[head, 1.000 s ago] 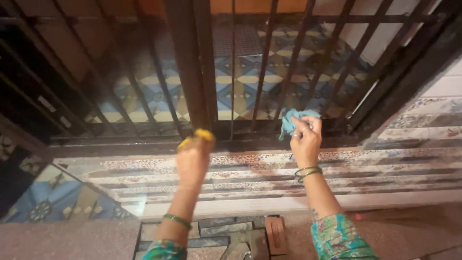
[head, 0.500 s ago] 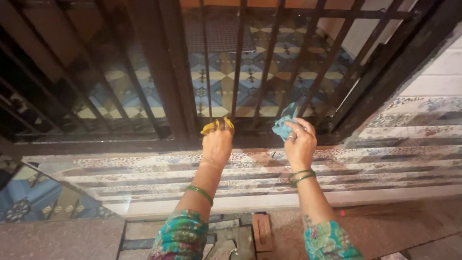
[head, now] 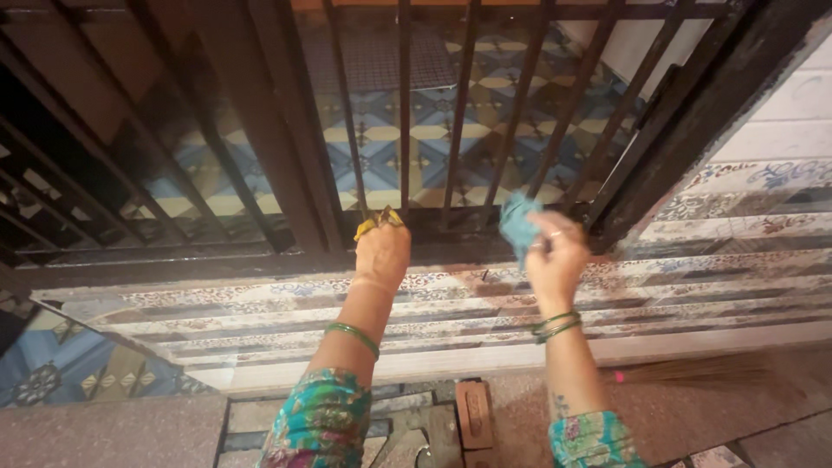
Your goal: The person wipes the vertical metal bars and the horizontal bottom track of a metal gate using a yellow cloth and a blue cloth.
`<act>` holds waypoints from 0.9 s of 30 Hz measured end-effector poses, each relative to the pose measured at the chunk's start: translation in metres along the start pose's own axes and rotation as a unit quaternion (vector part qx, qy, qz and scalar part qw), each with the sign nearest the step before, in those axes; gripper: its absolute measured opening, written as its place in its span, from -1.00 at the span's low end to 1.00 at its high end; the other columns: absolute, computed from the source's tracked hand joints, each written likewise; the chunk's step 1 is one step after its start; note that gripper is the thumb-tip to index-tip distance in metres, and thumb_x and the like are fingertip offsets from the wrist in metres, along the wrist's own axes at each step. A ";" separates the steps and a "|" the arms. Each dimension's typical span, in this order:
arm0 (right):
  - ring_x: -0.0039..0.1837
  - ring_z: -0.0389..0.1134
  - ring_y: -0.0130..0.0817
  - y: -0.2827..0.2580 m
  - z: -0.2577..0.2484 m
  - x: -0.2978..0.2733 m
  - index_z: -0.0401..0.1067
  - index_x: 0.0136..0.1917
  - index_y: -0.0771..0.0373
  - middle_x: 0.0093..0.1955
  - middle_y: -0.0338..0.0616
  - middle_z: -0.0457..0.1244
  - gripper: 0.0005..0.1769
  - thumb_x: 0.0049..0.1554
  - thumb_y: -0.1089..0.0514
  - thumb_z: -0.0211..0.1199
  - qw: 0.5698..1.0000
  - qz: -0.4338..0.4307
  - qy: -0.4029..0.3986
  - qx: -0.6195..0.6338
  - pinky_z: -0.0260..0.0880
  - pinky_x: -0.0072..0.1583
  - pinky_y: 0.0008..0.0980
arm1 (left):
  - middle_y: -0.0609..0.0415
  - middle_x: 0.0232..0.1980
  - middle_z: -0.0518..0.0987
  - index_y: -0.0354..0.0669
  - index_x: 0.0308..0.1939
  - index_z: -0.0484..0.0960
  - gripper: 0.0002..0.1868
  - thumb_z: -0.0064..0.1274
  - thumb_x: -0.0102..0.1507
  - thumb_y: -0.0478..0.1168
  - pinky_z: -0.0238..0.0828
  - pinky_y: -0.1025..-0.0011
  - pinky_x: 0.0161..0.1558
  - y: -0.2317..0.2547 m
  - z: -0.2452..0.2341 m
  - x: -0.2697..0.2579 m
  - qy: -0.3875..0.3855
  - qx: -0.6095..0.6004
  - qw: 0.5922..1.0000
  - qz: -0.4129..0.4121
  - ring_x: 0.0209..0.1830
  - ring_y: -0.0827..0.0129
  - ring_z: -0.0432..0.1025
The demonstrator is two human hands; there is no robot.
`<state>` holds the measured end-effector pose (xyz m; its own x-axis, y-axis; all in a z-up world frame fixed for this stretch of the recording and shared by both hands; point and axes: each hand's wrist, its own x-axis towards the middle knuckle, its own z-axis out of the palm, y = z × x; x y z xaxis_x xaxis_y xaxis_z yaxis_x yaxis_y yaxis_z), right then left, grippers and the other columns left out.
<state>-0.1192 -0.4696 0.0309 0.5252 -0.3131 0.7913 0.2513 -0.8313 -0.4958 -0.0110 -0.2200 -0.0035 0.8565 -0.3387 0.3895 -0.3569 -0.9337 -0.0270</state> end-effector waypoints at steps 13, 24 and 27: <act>0.23 0.39 0.04 -0.018 0.014 0.028 0.55 0.06 0.27 0.14 0.12 0.35 -0.61 0.02 0.50 0.10 0.998 -0.041 0.040 0.021 0.40 0.28 -0.12 | -0.07 -0.24 0.68 -0.20 -0.18 0.70 -0.87 0.06 0.25 -0.32 0.60 0.26 -0.27 0.006 -0.013 -0.002 -0.010 -0.003 1.000 -0.019 -0.26 0.14 0.64; 0.13 0.42 0.00 0.015 -0.010 0.017 0.61 -0.10 0.23 0.02 -0.01 0.40 -0.65 -0.05 0.49 0.12 0.988 -0.021 -0.147 -0.041 0.42 0.19 -0.13 | -0.16 -0.18 0.65 -0.37 -0.05 0.59 -0.78 0.01 0.24 -0.37 0.59 0.25 -0.43 0.016 -0.029 -0.035 0.079 -0.096 0.992 -0.027 -0.41 0.09 0.63; 0.22 0.39 -0.02 0.017 -0.022 0.017 0.60 -0.02 0.24 0.12 -0.02 0.37 -0.62 -0.02 0.51 0.13 0.996 -0.054 0.025 -0.067 0.42 0.28 -0.13 | -0.25 -0.01 0.66 -0.41 -0.10 0.56 -0.78 0.00 0.18 -0.41 0.58 0.27 -0.42 0.034 -0.039 -0.041 0.215 -0.160 0.962 0.045 -0.38 0.12 0.63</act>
<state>-0.1236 -0.4989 0.0443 0.4588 -0.2384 0.8560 0.1921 -0.9139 -0.3575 -0.0727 -0.2332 0.0157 0.6082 -0.2734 0.7452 -0.5784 -0.7956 0.1802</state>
